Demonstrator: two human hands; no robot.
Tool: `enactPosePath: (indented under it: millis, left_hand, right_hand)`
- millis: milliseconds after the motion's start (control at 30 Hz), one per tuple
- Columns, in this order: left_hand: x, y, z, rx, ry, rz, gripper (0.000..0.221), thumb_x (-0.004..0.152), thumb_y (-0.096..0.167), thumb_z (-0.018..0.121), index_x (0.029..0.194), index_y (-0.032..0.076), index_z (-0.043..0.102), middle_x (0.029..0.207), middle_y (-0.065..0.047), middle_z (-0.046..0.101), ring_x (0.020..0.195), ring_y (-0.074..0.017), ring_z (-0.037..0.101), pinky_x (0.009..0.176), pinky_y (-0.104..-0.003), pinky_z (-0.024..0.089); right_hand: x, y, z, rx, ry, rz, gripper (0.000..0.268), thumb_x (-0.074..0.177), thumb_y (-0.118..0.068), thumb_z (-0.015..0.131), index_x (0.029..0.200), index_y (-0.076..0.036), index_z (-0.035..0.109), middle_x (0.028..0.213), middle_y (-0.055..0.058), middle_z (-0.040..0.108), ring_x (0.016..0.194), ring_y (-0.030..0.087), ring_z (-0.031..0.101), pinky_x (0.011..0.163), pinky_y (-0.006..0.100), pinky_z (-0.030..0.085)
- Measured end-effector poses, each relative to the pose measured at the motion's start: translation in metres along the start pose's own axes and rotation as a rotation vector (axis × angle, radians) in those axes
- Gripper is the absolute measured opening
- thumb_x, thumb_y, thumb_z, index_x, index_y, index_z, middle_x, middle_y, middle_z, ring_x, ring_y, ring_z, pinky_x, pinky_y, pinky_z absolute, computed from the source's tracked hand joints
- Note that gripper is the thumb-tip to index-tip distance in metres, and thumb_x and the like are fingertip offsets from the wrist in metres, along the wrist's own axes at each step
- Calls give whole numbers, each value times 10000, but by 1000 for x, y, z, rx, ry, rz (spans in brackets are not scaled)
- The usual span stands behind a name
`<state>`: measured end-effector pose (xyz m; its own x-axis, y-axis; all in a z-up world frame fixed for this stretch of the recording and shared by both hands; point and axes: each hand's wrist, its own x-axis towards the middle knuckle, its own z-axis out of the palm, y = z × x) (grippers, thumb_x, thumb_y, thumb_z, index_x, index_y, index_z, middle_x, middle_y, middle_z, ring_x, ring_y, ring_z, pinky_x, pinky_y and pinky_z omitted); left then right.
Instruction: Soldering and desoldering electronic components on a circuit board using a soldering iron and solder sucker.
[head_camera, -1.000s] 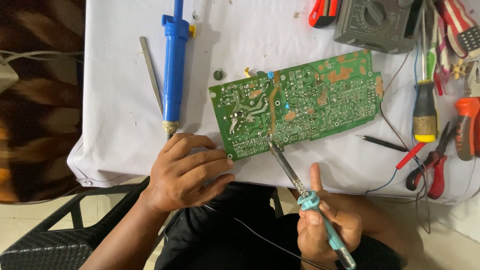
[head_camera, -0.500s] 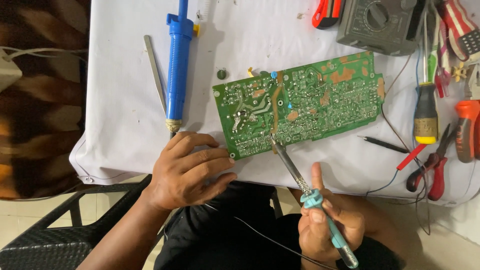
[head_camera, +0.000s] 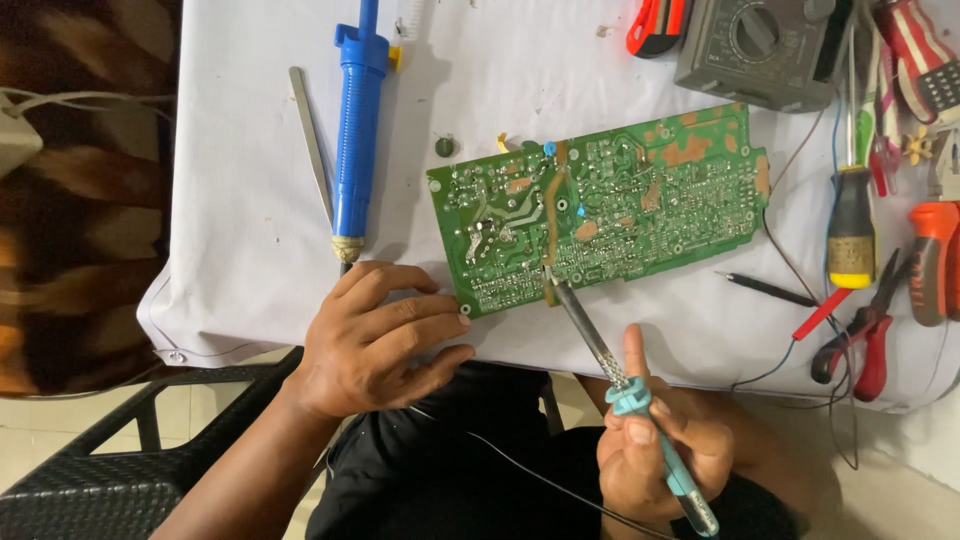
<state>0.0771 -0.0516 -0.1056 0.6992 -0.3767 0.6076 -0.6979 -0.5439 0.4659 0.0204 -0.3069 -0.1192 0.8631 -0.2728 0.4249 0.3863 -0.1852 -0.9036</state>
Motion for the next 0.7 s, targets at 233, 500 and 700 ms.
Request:
enactPosePath:
  millis: [233,500,700]
  left_hand:
    - [2,1,-1,0,8,0,187,975,238,733,1058,82,670,971,-69,742,918,-299,683,758,-372,522]
    - [3,1,2,23,29,-42,172,964,198,767,1052,81,676,992,-74,751,917,-288,690,757,-366,523]
    - [-15,2,10,-278,289,-293,179,1017,148,610,1074,-20,588,1024,-184,695,943,-331,731,846,-374,601]
  right_hand:
    - [-3,3,-4,90,48,48,106,1013,-173,575,1010,-100,499,632,141,392,564,134,350,1180,812,508]
    - [-1,2,-3,91,58,48,125,1016,-212,575,1016,-122,488,613,133,381,570,132,346,1170,823,500]
    - [71,47,-50,-551,134,-1780,398,858,46,678,1174,203,493,933,296,454,523,301,481,482,433,472]
